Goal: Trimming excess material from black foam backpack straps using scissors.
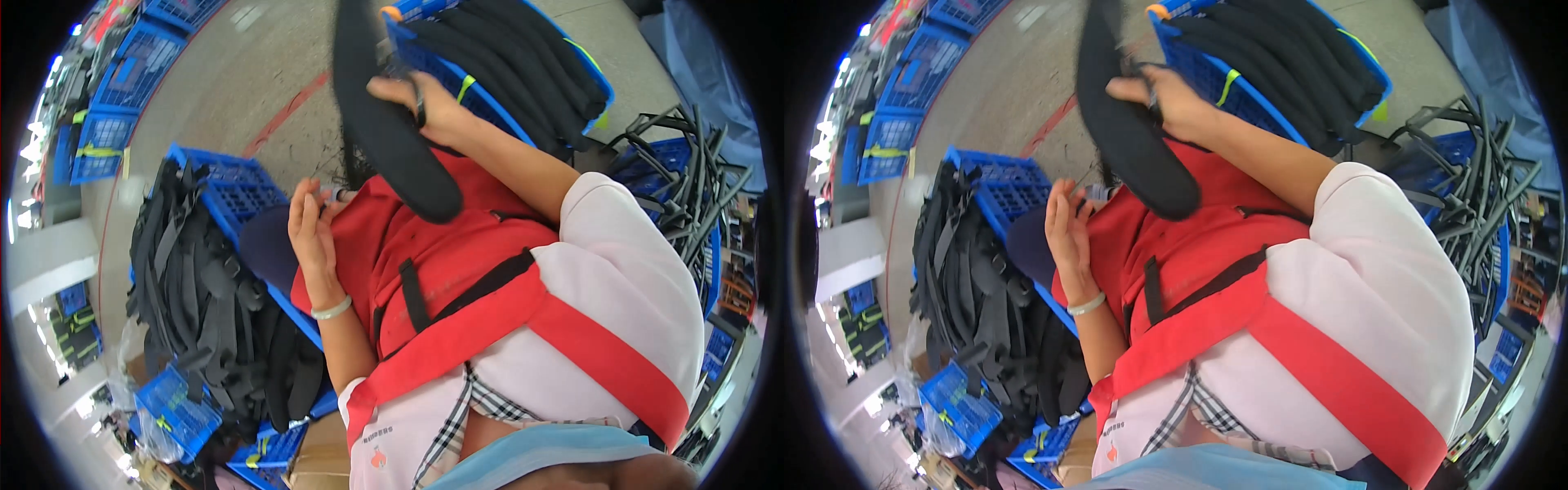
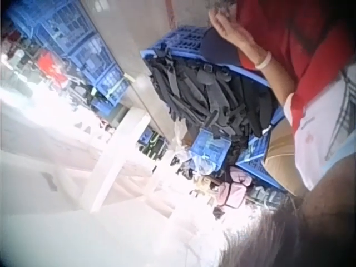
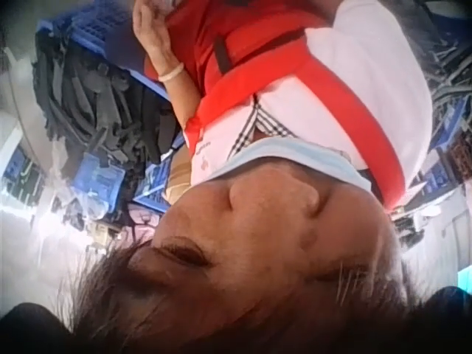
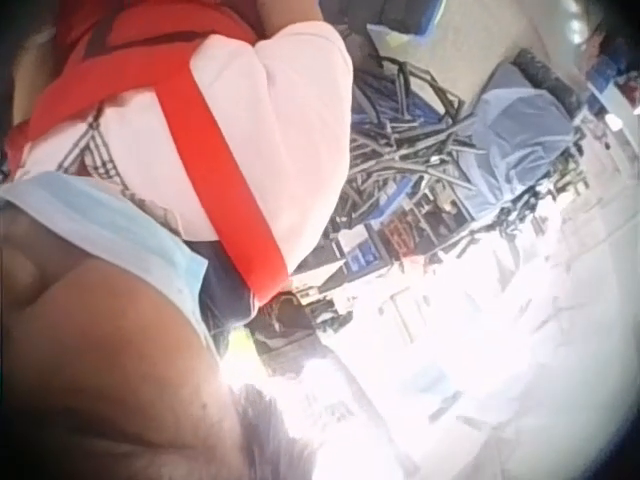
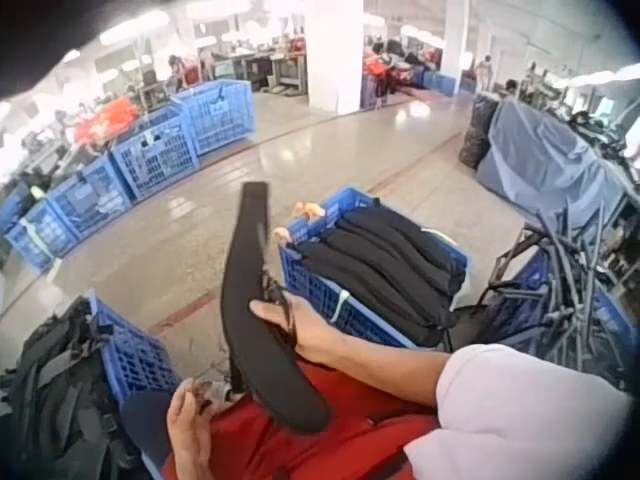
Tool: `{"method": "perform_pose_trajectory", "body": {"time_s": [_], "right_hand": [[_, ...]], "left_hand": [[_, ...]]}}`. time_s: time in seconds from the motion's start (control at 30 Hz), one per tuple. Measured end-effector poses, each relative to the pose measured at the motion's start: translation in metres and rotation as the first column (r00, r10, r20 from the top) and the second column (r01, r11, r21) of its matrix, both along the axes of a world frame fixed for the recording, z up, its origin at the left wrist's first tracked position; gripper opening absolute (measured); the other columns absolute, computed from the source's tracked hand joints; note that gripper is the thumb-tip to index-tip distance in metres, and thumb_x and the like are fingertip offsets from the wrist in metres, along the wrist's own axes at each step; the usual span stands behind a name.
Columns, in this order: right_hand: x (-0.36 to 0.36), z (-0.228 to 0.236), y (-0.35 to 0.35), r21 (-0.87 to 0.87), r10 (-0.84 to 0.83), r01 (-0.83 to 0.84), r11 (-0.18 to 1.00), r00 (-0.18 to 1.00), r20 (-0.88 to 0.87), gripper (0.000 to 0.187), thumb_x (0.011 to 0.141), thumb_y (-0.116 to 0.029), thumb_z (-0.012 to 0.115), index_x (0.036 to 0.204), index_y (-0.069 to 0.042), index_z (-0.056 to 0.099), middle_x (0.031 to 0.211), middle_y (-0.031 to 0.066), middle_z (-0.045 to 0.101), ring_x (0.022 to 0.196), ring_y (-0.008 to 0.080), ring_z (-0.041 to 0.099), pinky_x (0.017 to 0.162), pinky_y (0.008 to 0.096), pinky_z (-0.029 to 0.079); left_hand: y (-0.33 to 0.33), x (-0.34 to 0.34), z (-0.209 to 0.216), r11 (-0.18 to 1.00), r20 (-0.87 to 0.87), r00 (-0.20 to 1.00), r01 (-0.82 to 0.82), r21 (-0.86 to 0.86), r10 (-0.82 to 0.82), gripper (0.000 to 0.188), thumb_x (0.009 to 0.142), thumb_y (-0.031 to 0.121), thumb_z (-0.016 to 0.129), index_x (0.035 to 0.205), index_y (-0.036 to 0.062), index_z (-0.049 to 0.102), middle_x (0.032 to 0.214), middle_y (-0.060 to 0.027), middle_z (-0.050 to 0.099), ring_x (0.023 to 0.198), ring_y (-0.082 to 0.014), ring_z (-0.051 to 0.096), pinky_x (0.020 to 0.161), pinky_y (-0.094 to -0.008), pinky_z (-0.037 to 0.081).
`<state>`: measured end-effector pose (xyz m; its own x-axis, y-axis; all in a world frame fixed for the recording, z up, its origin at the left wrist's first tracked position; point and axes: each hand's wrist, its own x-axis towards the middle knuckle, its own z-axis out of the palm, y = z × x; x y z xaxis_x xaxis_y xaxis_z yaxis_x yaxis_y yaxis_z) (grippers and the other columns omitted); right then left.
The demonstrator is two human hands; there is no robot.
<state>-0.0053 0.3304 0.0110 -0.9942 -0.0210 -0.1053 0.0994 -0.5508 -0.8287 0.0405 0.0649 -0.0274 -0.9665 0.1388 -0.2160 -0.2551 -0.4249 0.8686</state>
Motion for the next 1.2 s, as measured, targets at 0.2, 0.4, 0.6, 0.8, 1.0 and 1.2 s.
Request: {"method": "perform_pose_trajectory", "body": {"time_s": [0.2, 0.4, 0.6, 0.8, 1.0, 1.2], "right_hand": [[-0.022, -0.063, 0.128, -0.161, -0.678, 0.673, 0.722, 0.734, 0.028, 0.015, 0.085, -0.015, 0.068, 0.090, -0.002, 0.062, 0.080, 0.0070, 0.065, 0.068, 0.0166, 0.061, 0.059, 0.0286, 0.047], [0.012, -0.143, 0.120, 0.364, -0.538, 0.446, 0.818, 0.817, 0.207, 0.016, 0.081, -0.011, 0.070, 0.087, -0.001, 0.059, 0.080, 0.0080, 0.066, 0.068, 0.0173, 0.062, 0.058, 0.0292, 0.048], [0.000, -0.154, 0.172, 0.904, -0.437, 0.407, 0.130, 0.842, -0.317, 0.024, 0.077, -0.011, 0.071, 0.096, -0.004, 0.059, 0.083, 0.0133, 0.064, 0.075, 0.0266, 0.063, 0.069, 0.0355, 0.049], [0.015, -0.156, 0.287, 0.926, -0.366, -0.043, -0.375, 0.924, -0.106, 0.039, 0.074, -0.024, 0.073, 0.102, -0.003, 0.056, 0.107, 0.0183, 0.062, 0.102, 0.0363, 0.059, 0.090, 0.0453, 0.046], [0.028, -0.152, 0.310, 0.891, -0.463, -0.231, -0.392, 0.886, 0.026, 0.058, 0.067, -0.047, 0.078, 0.094, -0.001, 0.058, 0.101, 0.0193, 0.063, 0.098, 0.0374, 0.061, 0.084, 0.0445, 0.049], [0.039, -0.148, 0.289, 0.897, -0.476, -0.287, -0.337, 0.874, 0.101, 0.062, 0.069, -0.055, 0.075, 0.092, 0.000, 0.058, 0.099, 0.0209, 0.064, 0.096, 0.0368, 0.062, 0.082, 0.0441, 0.049]], "left_hand": [[-0.005, 0.002, -0.011, 0.996, 0.050, 0.995, 0.082, 0.027, -0.084, 0.026, 0.095, 0.011, 0.056, 0.119, 0.0010, 0.058, 0.108, -0.0084, 0.064, 0.090, -0.0162, 0.063, 0.080, -0.0290, 0.051], [-0.002, 0.002, -0.011, 0.995, 0.061, 0.994, 0.089, -0.051, -0.086, 0.026, 0.093, 0.010, 0.059, 0.117, 0.0014, 0.060, 0.105, -0.0074, 0.065, 0.089, -0.0158, 0.063, 0.077, -0.0268, 0.051], [-0.002, 0.005, -0.011, 0.993, 0.048, 0.996, 0.073, -0.097, -0.069, 0.024, 0.092, 0.009, 0.061, 0.115, 0.0020, 0.062, 0.102, -0.0066, 0.066, 0.087, -0.0144, 0.062, 0.076, -0.0250, 0.050], [0.006, 0.005, -0.011, 0.984, 0.048, 0.997, 0.071, -0.164, -0.064, 0.024, 0.092, 0.008, 0.061, 0.115, 0.0020, 0.062, 0.100, -0.0063, 0.066, 0.085, -0.0128, 0.062, 0.074, -0.0233, 0.049], [0.008, 0.006, -0.015, 0.934, 0.050, 0.988, 0.155, -0.322, -0.147, 0.024, 0.091, 0.005, 0.061, 0.115, 0.0009, 0.062, 0.101, -0.0045, 0.065, 0.086, -0.0104, 0.060, 0.078, -0.0219, 0.048], [0.012, 0.007, -0.017, 0.864, 0.055, 0.961, 0.268, -0.426, -0.271, 0.023, 0.090, 0.000, 0.059, 0.113, 0.0002, 0.062, 0.100, -0.0021, 0.063, 0.090, -0.0088, 0.057, 0.080, -0.0213, 0.046]]}}
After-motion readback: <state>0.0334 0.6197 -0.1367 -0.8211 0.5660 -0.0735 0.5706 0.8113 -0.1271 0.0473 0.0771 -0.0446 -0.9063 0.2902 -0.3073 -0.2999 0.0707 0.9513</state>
